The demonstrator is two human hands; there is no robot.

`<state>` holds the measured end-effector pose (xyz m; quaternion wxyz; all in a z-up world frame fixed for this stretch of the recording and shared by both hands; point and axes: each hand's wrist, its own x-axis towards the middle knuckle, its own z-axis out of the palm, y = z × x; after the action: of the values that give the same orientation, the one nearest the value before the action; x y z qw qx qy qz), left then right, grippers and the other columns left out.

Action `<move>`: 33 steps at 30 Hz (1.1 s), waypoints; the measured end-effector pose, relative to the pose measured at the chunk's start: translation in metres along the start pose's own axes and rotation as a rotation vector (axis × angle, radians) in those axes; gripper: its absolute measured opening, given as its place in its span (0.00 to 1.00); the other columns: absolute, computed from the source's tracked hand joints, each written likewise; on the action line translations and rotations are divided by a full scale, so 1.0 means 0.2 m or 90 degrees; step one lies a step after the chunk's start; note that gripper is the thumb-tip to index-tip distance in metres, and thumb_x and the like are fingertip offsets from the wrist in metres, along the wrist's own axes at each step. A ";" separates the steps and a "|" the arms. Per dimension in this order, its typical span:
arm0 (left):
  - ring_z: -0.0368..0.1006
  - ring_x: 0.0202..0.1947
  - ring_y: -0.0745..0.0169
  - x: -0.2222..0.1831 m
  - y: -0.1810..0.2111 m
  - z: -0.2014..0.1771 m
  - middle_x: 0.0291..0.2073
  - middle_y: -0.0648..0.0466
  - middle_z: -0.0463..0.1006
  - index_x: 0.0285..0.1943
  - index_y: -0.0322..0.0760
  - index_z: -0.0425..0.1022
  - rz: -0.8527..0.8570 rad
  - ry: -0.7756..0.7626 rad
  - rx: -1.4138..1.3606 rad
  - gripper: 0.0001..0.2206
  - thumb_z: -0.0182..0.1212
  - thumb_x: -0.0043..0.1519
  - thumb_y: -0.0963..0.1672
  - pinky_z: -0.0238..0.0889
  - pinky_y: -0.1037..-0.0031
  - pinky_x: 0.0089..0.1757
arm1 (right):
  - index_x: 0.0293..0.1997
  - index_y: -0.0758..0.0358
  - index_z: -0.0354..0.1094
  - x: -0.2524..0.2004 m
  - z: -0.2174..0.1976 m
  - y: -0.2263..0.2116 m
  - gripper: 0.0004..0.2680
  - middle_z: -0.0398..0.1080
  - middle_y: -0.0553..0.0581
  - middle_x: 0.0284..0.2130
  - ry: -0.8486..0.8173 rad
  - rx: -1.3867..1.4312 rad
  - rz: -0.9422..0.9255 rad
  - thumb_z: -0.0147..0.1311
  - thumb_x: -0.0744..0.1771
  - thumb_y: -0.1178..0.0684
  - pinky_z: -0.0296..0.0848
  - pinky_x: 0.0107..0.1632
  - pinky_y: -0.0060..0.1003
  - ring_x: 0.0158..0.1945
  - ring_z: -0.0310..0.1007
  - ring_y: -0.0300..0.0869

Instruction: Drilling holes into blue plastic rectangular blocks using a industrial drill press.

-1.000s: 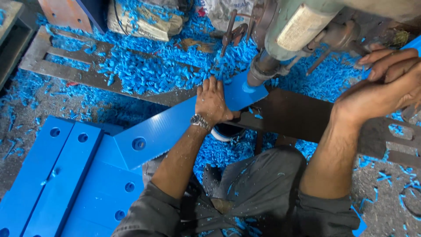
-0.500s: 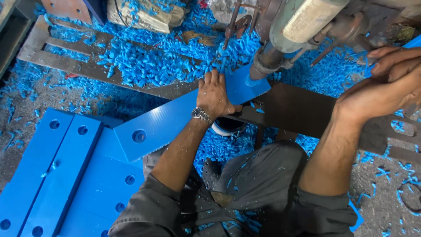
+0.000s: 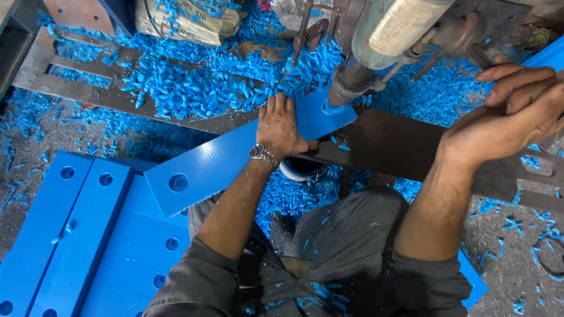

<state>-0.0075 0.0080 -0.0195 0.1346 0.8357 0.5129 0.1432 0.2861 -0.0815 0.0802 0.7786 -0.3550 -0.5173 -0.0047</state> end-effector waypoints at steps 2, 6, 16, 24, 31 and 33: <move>0.58 0.61 0.38 -0.01 0.00 0.02 0.59 0.38 0.63 0.61 0.24 0.64 0.002 0.010 0.010 0.52 0.76 0.34 0.61 0.55 0.49 0.58 | 0.35 0.68 0.53 0.04 0.06 -0.01 0.17 0.52 0.61 0.22 0.009 0.015 -0.037 0.36 0.78 0.45 0.74 0.47 0.47 0.26 0.58 0.48; 0.58 0.64 0.39 -0.02 0.03 0.00 0.61 0.41 0.64 0.63 0.24 0.64 -0.032 -0.038 0.015 0.50 0.74 0.37 0.61 0.55 0.51 0.62 | 0.36 0.66 0.51 0.00 0.09 -0.05 0.16 0.51 0.60 0.21 0.049 0.047 -0.007 0.34 0.77 0.46 0.73 0.43 0.45 0.25 0.54 0.46; 0.59 0.61 0.39 -0.02 0.00 0.02 0.57 0.41 0.64 0.57 0.25 0.66 0.005 0.023 0.006 0.48 0.74 0.35 0.62 0.57 0.52 0.58 | 0.43 0.76 0.58 -0.02 0.04 -0.03 0.18 0.53 0.64 0.23 0.025 0.039 0.007 0.30 0.77 0.46 0.75 0.54 0.48 0.29 0.60 0.52; 0.59 0.60 0.40 -0.01 0.00 0.03 0.58 0.41 0.63 0.59 0.25 0.66 0.004 0.031 0.021 0.51 0.75 0.34 0.62 0.56 0.51 0.57 | 0.40 0.69 0.57 -0.03 0.09 -0.03 0.17 0.56 0.62 0.23 0.055 -0.003 -0.006 0.31 0.76 0.44 0.75 0.53 0.47 0.29 0.63 0.50; 0.57 0.61 0.41 0.01 0.02 0.01 0.57 0.42 0.63 0.60 0.24 0.65 -0.005 0.004 0.034 0.51 0.74 0.36 0.63 0.55 0.50 0.58 | 0.36 0.71 0.55 -0.01 0.08 -0.03 0.19 0.53 0.63 0.23 0.033 0.025 -0.016 0.33 0.78 0.44 0.75 0.56 0.48 0.31 0.61 0.53; 0.58 0.61 0.42 -0.03 0.02 0.01 0.58 0.43 0.63 0.60 0.26 0.66 -0.006 0.000 0.025 0.49 0.73 0.37 0.63 0.55 0.51 0.59 | 0.30 0.63 0.50 0.01 0.14 -0.06 0.17 0.53 0.58 0.21 0.045 -0.043 -0.109 0.35 0.75 0.44 0.75 0.44 0.46 0.24 0.58 0.46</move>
<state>-0.0061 0.0013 -0.0211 0.1189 0.8356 0.5198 0.1324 0.2603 -0.0732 0.0946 0.7806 -0.3351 -0.5177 -0.1015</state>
